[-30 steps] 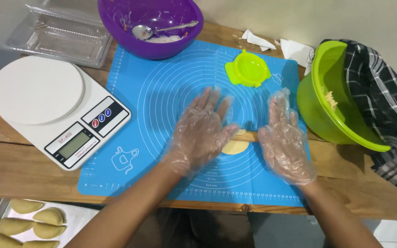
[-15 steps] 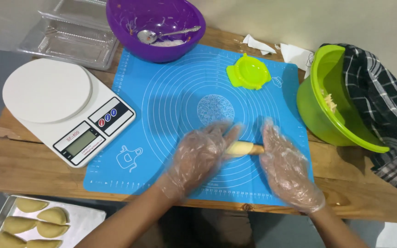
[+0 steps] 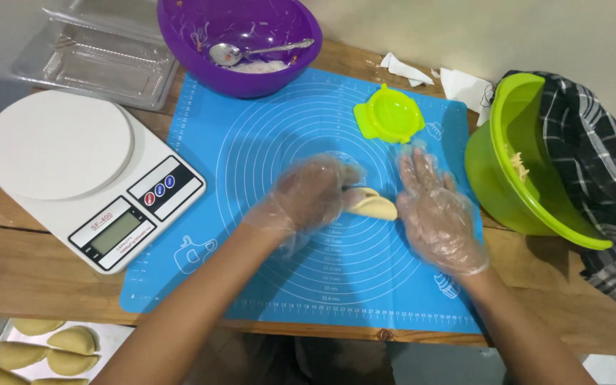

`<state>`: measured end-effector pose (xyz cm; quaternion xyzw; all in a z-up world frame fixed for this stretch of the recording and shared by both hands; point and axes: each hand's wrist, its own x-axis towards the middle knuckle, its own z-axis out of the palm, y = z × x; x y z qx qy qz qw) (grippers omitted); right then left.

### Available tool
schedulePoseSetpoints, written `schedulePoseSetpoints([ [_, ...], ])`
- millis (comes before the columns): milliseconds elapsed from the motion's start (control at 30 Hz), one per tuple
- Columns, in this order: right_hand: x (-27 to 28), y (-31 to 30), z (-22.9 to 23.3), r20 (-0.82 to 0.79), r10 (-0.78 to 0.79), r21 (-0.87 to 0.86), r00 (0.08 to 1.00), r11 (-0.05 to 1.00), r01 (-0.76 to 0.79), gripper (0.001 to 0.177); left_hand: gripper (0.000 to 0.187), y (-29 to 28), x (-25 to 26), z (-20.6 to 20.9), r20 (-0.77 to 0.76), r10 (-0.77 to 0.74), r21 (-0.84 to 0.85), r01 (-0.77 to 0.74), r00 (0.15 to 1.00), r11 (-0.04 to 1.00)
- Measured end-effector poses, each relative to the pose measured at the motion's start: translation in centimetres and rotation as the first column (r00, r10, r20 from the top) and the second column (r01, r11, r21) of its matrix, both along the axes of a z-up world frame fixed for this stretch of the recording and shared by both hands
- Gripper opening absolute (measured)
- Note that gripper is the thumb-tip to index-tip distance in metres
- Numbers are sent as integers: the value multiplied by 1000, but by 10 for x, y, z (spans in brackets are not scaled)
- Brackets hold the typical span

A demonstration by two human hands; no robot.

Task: Weighing small portions of dough on a scale and rolling them flat with a rolling pin

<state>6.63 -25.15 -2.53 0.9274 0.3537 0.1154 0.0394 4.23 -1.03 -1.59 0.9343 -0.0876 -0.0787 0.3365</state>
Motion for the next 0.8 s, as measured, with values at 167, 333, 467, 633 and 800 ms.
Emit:
schedulePoseSetpoints([
  [167, -20, -6, -3, 0, 19, 1, 1000, 1000, -19, 65, 19, -6, -20, 9, 23, -21, -27, 21, 1000, 999],
  [333, -43, -5, -2, 64, 33, 34, 997, 999, -36, 66, 22, -7, -27, 10, 47, -58, -48, 60, 997, 997],
  [467, -70, -5, 7, 143, 156, 180, 977, 967, -181, 61, 47, -6, -27, 1, 57, -121, -90, 126, 991, 988],
  [633, -92, -23, 5, 180, 187, 159, 966, 963, -217, 57, 22, -5, -22, -17, 203, -195, -79, 214, 960, 974],
  [800, -105, -35, 8, 89, 247, 207, 965, 943, -260, 48, 39, -11, -15, -30, 381, -170, -144, 240, 909, 960],
])
